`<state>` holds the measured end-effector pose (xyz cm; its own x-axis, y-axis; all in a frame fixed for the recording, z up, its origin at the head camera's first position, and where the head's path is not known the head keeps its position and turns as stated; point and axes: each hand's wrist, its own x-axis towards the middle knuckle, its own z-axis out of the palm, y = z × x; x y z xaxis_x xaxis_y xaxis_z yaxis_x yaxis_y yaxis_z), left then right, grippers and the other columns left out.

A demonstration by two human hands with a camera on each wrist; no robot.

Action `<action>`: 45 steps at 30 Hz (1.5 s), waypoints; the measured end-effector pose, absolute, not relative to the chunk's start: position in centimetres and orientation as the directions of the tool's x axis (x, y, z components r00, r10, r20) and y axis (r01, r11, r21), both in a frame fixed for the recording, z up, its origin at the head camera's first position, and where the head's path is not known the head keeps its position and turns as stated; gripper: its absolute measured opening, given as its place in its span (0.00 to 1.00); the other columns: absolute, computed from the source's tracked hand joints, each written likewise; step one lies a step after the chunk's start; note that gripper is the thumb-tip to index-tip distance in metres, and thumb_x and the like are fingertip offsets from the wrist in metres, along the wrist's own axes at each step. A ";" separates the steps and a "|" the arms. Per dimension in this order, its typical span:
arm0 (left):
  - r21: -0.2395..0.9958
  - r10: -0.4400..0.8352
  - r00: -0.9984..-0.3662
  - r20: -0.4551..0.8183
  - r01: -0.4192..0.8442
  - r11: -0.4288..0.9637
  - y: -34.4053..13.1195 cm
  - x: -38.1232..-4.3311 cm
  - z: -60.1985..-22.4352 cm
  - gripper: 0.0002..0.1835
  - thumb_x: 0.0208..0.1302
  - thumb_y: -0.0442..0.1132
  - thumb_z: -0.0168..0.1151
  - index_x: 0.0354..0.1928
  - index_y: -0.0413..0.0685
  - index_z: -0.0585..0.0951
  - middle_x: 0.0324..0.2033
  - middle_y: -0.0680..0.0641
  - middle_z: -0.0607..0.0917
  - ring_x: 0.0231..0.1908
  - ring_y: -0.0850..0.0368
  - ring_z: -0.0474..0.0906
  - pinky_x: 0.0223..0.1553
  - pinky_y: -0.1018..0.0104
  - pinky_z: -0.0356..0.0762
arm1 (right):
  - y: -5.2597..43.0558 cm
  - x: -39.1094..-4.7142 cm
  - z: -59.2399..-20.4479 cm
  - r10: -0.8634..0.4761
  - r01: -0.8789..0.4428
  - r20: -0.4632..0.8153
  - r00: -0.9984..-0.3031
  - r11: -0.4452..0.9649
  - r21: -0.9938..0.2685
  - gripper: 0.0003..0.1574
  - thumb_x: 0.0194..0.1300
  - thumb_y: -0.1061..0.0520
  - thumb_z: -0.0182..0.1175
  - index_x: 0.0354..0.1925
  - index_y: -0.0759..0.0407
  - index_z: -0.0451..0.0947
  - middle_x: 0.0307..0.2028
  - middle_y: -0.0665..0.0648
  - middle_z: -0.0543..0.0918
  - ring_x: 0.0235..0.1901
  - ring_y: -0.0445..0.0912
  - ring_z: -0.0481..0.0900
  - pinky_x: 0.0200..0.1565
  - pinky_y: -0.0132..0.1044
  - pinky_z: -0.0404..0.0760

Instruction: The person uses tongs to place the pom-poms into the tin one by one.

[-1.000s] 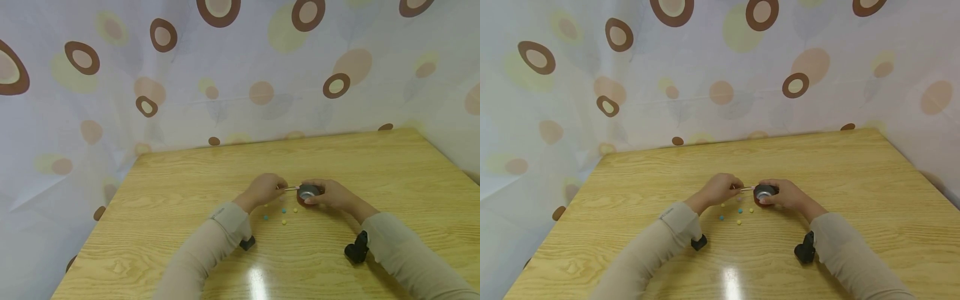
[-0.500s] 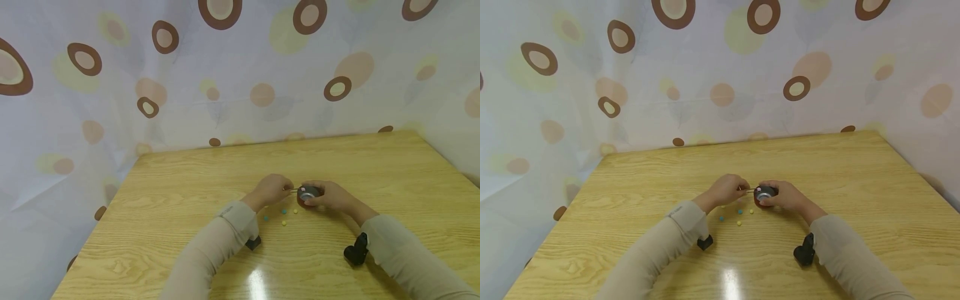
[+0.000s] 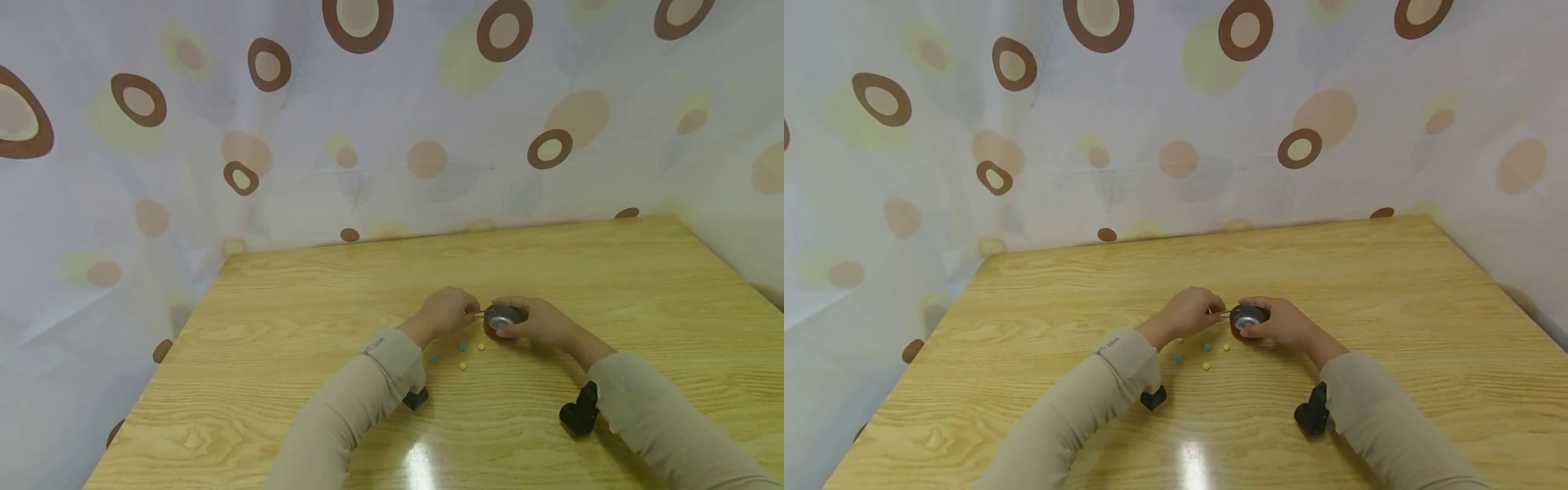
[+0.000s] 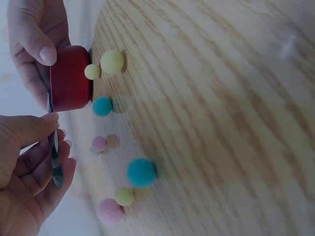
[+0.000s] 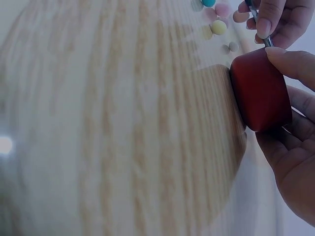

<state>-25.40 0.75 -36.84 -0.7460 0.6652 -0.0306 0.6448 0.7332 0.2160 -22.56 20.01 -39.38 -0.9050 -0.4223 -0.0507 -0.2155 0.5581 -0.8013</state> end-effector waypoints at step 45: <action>0.382 0.523 -0.852 -0.016 0.478 0.791 -4.6 -25.8 -37.4 0.12 0.55 0.39 0.58 0.42 0.44 0.78 0.36 0.49 0.78 0.38 0.58 0.73 0.41 0.69 0.70 | 20.4 -23.2 -39.9 -0.427 -0.218 -0.064 -0.902 0.578 -0.787 0.43 0.49 0.45 0.62 0.58 0.65 0.61 0.53 0.69 0.66 0.50 0.59 0.65 0.48 0.51 0.65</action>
<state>-25.84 -4.60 -37.36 -0.8521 0.5231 -0.0159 0.4783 0.7907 0.3822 -23.19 20.41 -39.89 -0.9018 -0.4275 -0.0638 -0.2181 0.5776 -0.7867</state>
